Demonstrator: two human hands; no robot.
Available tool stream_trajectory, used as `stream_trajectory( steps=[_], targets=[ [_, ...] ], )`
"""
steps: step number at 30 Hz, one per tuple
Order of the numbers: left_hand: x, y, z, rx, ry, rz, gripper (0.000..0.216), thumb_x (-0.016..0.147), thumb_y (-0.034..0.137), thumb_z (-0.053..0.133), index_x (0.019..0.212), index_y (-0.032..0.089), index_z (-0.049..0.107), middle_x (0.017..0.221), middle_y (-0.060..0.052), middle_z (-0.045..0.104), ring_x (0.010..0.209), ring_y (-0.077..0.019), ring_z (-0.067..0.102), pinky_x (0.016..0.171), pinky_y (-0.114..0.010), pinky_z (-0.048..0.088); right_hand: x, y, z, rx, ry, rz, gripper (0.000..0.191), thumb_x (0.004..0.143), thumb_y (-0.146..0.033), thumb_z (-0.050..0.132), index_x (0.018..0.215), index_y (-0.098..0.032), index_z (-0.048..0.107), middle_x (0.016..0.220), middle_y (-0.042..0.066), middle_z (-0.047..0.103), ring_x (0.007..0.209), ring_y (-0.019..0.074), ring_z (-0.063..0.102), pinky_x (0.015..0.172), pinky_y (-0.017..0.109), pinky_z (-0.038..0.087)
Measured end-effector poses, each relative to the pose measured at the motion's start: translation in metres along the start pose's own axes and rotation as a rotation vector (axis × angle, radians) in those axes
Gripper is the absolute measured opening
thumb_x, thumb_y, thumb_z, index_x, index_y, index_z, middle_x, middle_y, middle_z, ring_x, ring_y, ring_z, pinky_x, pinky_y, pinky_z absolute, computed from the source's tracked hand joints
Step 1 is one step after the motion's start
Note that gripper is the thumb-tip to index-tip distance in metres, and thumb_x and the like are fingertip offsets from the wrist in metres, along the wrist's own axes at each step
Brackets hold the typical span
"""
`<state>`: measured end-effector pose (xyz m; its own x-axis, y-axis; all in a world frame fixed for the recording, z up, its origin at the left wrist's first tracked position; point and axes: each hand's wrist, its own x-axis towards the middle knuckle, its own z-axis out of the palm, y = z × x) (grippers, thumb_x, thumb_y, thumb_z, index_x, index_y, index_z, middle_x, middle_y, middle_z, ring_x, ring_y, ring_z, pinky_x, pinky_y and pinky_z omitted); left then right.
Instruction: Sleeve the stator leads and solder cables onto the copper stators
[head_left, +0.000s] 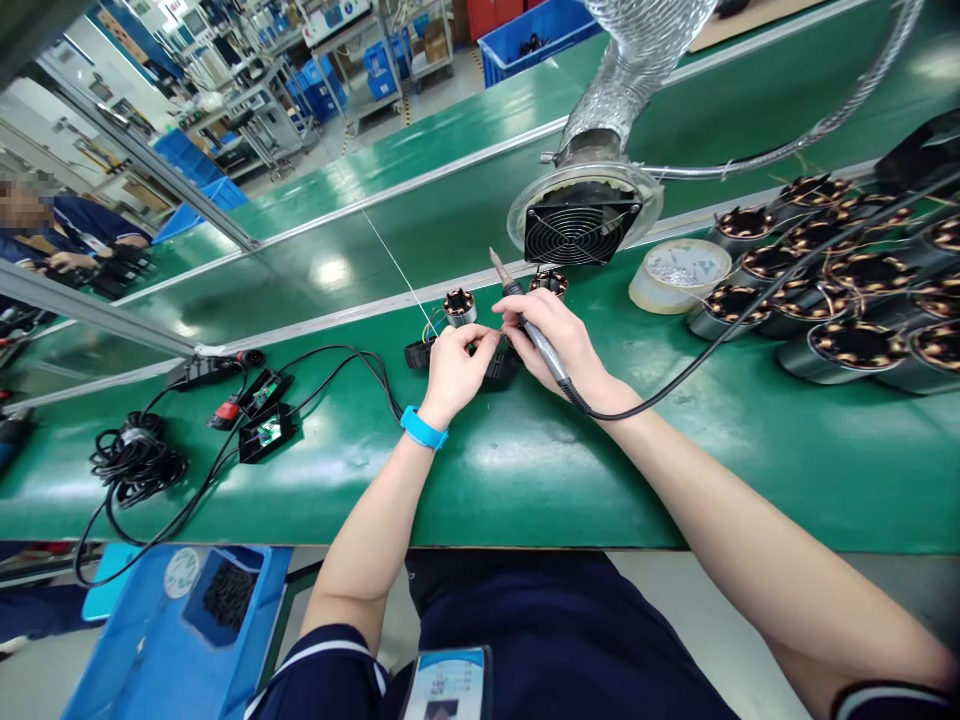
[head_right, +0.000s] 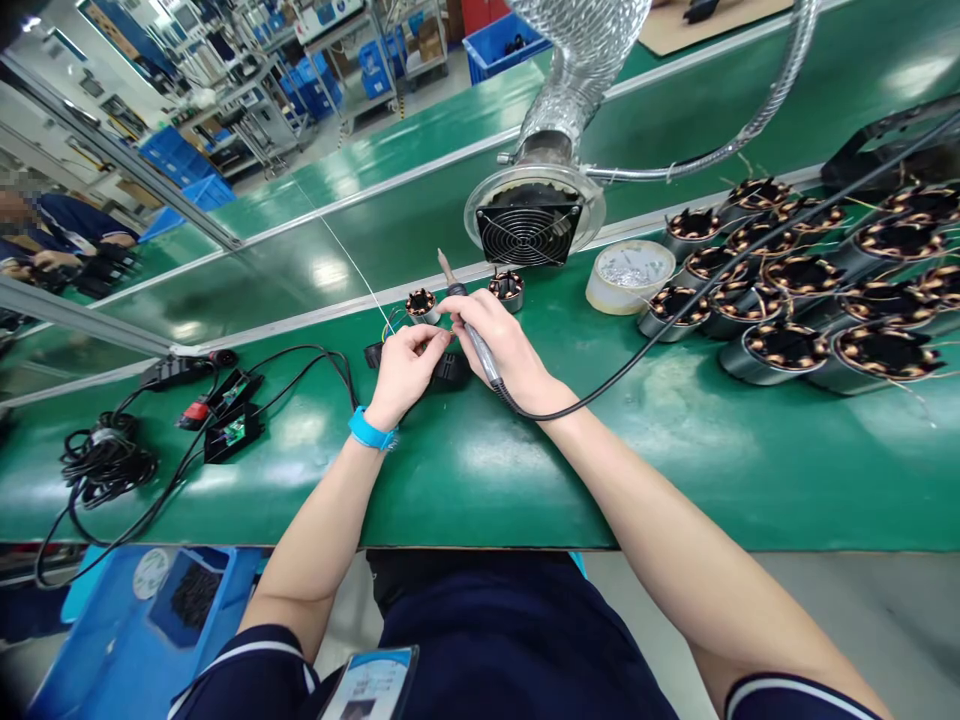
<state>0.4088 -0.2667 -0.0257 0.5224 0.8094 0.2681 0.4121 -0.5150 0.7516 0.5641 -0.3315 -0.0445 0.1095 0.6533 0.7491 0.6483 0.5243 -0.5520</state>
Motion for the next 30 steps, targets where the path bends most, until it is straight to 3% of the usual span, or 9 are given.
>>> stream_trajectory(
  steps=[6,12,18,25,30],
  targets=[
    [0.000,0.003,-0.003,0.048,0.007,0.019,0.020,0.093,0.027,0.065,0.075,0.022,0.076,0.074,0.000,0.072,0.077,-0.0195,0.055,0.072,-0.033,0.040,-0.001,0.002,0.001,0.001,-0.005,0.006,0.030,0.098,-0.014,0.049,0.122,-0.028,0.060,0.099,0.006,0.059,0.092,0.0230,0.060,0.085,0.037,0.054],
    [0.001,0.000,0.002,-0.042,0.068,-0.019,0.018,0.089,0.022,0.068,0.072,0.022,0.075,0.079,-0.001,0.074,0.090,-0.0208,0.062,0.085,-0.033,0.046,-0.002,0.000,0.001,0.005,0.009,-0.004,0.031,0.096,-0.012,0.049,0.121,-0.026,0.061,0.098,0.006,0.059,0.090,0.0226,0.060,0.084,0.037,0.054],
    [-0.001,-0.001,0.011,-0.143,0.126,-0.106,0.016,0.085,0.022,0.067,0.071,0.020,0.074,0.077,-0.001,0.074,0.083,-0.0178,0.063,0.083,-0.030,0.048,-0.002,0.000,0.002,0.006,0.044,0.034,0.029,0.095,-0.014,0.053,0.119,-0.027,0.062,0.097,0.005,0.061,0.089,0.0223,0.061,0.084,0.036,0.055],
    [-0.002,0.000,0.015,-0.413,0.136,-0.224,0.013,0.081,0.024,0.069,0.074,0.017,0.077,0.077,-0.003,0.075,0.078,-0.0166,0.066,0.078,-0.028,0.050,0.005,-0.014,-0.008,0.095,0.282,0.161,0.016,0.101,-0.026,0.057,0.107,-0.022,0.071,0.094,0.005,0.070,0.088,0.0213,0.068,0.087,0.036,0.055],
    [-0.002,0.001,0.016,-0.424,0.135,-0.222,0.015,0.079,0.026,0.068,0.072,0.017,0.078,0.078,-0.003,0.076,0.080,-0.0171,0.068,0.078,-0.027,0.050,-0.001,-0.015,-0.015,0.175,0.447,0.263,0.048,0.106,-0.044,0.046,0.072,-0.021,0.071,0.064,0.002,0.062,0.056,0.0158,0.057,0.058,0.032,0.049]
  ],
)
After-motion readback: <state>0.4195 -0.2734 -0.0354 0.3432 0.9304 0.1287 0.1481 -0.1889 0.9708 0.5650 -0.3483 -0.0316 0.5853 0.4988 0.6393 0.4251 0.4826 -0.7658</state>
